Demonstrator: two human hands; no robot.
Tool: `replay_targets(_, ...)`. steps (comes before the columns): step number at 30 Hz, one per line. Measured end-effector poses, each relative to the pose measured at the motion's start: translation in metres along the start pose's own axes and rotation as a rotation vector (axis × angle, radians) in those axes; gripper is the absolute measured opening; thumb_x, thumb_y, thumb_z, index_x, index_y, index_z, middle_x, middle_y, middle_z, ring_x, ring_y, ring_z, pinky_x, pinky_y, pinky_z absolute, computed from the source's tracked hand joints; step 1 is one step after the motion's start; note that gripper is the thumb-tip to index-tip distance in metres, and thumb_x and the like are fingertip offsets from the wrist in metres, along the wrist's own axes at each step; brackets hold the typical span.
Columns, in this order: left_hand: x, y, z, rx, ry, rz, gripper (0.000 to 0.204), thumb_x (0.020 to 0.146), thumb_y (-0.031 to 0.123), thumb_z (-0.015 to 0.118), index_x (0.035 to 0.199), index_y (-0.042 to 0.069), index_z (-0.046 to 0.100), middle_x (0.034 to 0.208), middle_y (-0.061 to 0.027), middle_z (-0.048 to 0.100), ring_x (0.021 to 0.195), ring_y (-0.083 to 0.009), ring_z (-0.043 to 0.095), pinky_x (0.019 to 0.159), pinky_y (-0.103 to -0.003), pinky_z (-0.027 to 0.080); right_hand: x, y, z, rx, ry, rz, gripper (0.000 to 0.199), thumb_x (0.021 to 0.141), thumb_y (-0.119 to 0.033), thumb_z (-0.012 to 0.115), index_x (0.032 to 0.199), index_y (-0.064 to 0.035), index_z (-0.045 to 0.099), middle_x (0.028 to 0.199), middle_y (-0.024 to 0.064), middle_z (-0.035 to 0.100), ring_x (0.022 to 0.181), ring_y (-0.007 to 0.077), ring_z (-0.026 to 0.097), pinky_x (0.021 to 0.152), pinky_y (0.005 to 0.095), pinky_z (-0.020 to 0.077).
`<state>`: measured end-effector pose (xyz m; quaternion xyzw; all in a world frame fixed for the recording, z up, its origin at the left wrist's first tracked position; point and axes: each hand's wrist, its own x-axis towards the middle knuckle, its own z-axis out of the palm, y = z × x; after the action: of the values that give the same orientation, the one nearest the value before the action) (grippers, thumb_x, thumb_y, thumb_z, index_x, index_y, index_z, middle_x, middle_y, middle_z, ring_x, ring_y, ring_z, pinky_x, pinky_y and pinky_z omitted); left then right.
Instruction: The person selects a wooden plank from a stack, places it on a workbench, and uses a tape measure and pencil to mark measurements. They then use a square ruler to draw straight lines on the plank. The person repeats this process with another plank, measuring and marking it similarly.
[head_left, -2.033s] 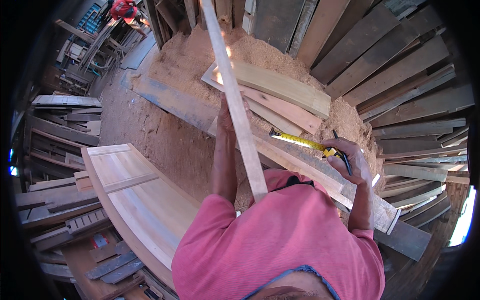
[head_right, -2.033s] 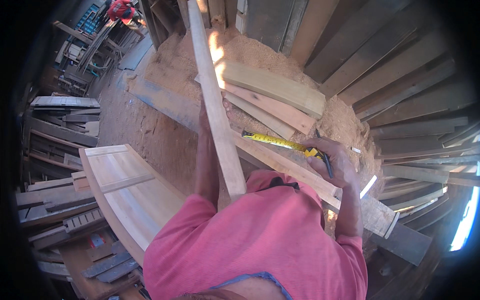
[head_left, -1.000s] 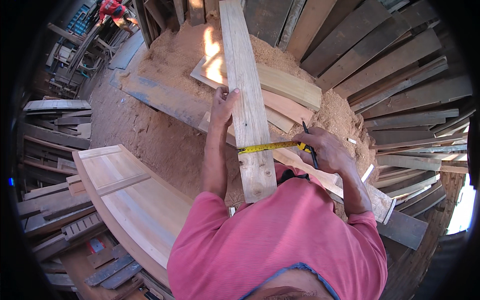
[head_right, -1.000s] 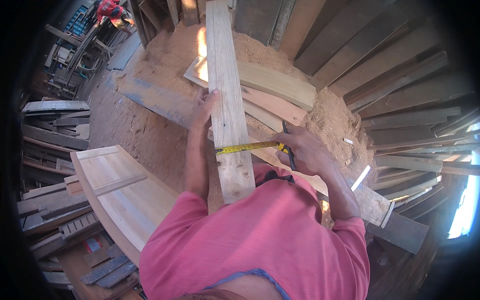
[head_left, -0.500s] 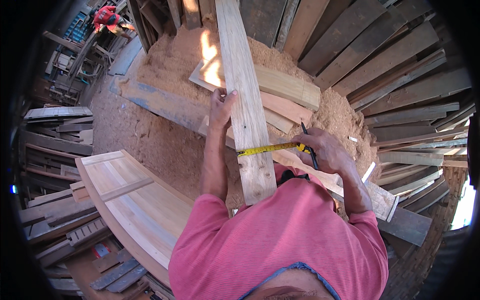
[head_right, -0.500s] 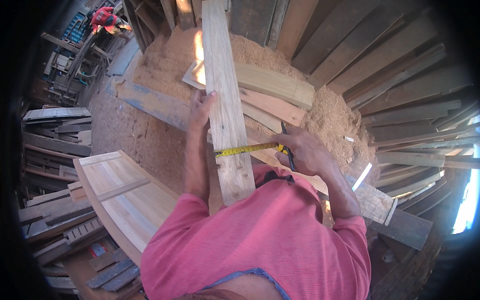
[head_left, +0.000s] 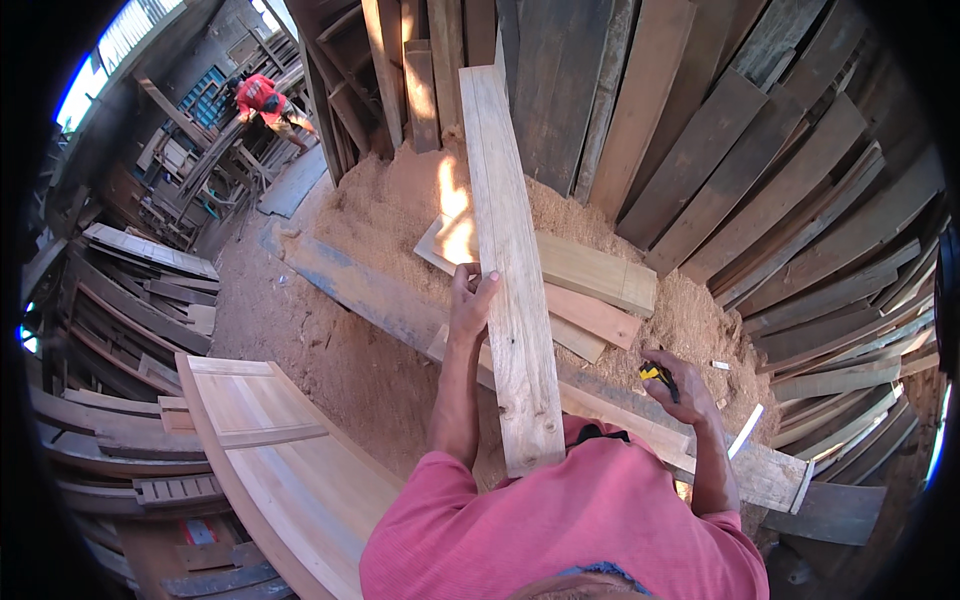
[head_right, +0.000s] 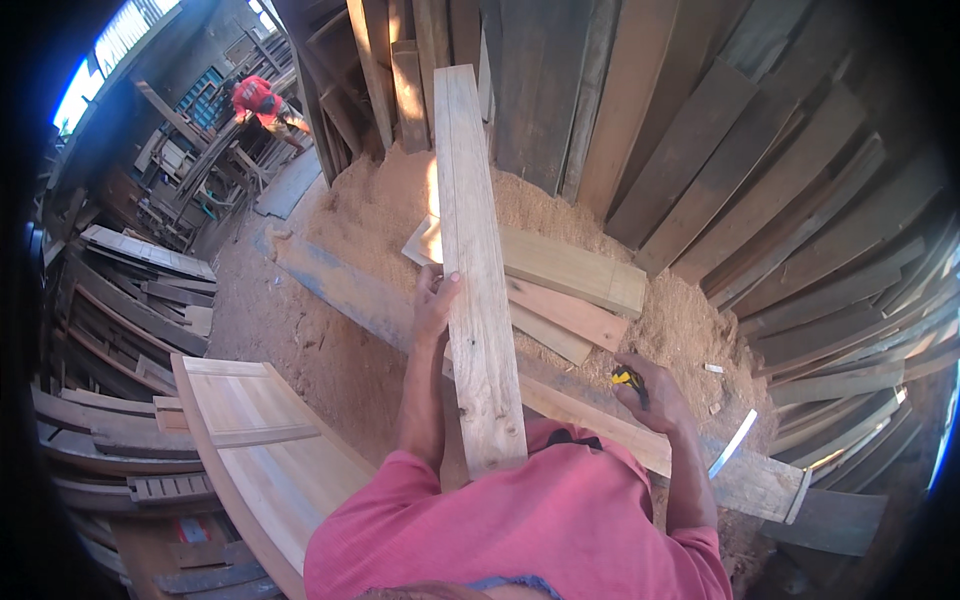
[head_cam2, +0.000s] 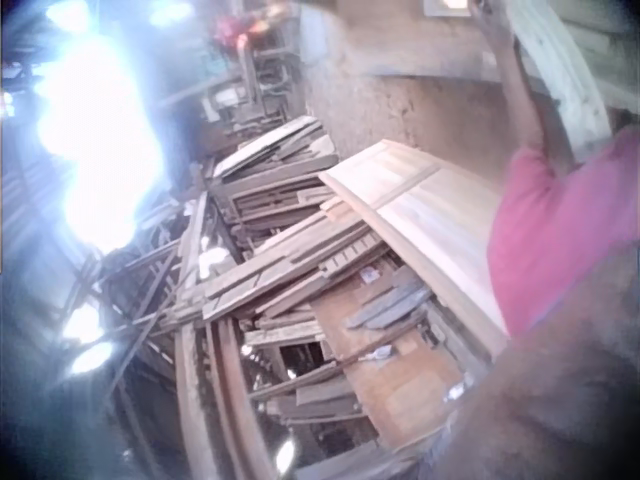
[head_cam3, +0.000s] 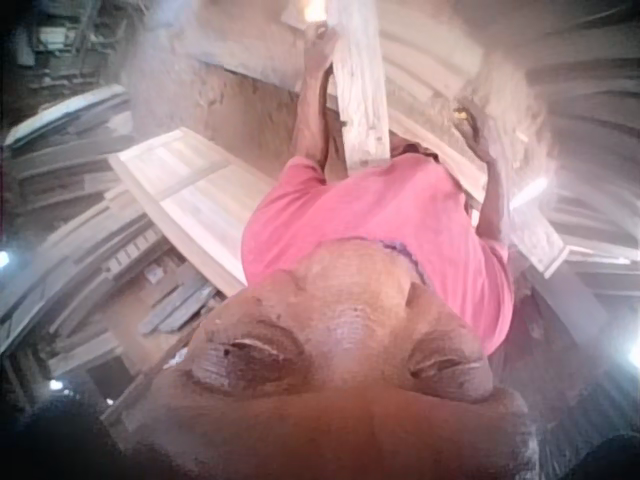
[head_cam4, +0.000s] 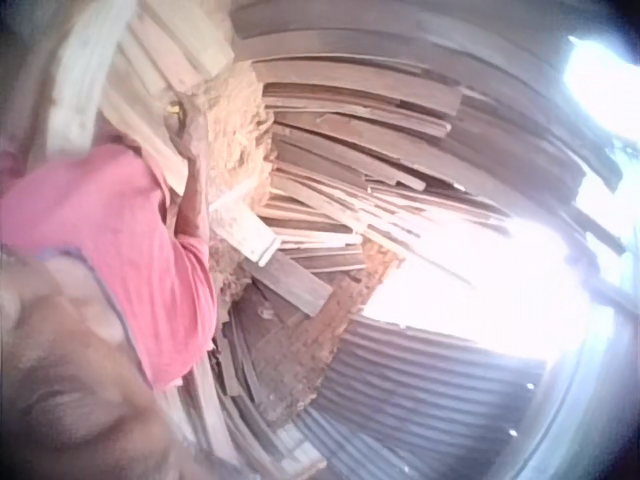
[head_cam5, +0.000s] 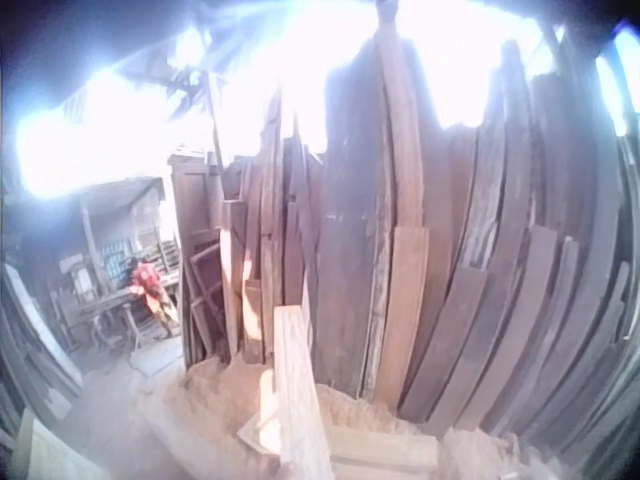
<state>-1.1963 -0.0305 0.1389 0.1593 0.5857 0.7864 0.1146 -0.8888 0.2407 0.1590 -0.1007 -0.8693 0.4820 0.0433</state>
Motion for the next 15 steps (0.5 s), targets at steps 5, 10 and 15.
replay_targets(5,0.022,0.023,0.008,-0.013,-0.062,0.171,0.044,0.096,0.019,0.074,0.121,-0.003,0.046,0.098,-0.0174,0.072,0.079,-0.0134,0.069,0.069,-0.028,0.056,0.000,0.081,0.018,-0.307,0.068,0.180,0.046,0.085,-0.019,0.073,0.126,0.0000,0.065,0.104,0.0252,0.072,0.099,0.0425,0.071,0.088,0.0479,0.0561)
replay_targets(10,0.022,0.036,0.032,-0.047,-0.058,0.380,0.052,0.095,0.024,0.076,0.127,-0.002,0.044,0.103,-0.0148,0.072,0.087,-0.0141,0.070,0.078,-0.028,0.056,-0.008,0.185,0.051,-0.516,0.017,0.358,0.045,0.078,-0.024,0.076,0.117,-0.0029,0.069,0.103,0.0268,0.073,0.100,0.0421,0.071,0.089,0.0492,0.0569)
replay_targets(15,0.016,0.039,0.058,-0.233,-0.095,0.210,0.058,0.095,0.028,0.079,0.136,0.003,0.046,0.122,-0.0112,0.065,0.111,-0.0165,0.063,0.097,-0.034,0.053,-0.034,0.267,0.076,-0.506,-0.030,0.389,0.043,0.075,-0.022,0.077,0.113,-0.0011,0.071,0.105,0.0261,0.073,0.103,0.0407,0.071,0.090,0.0482,0.0571)
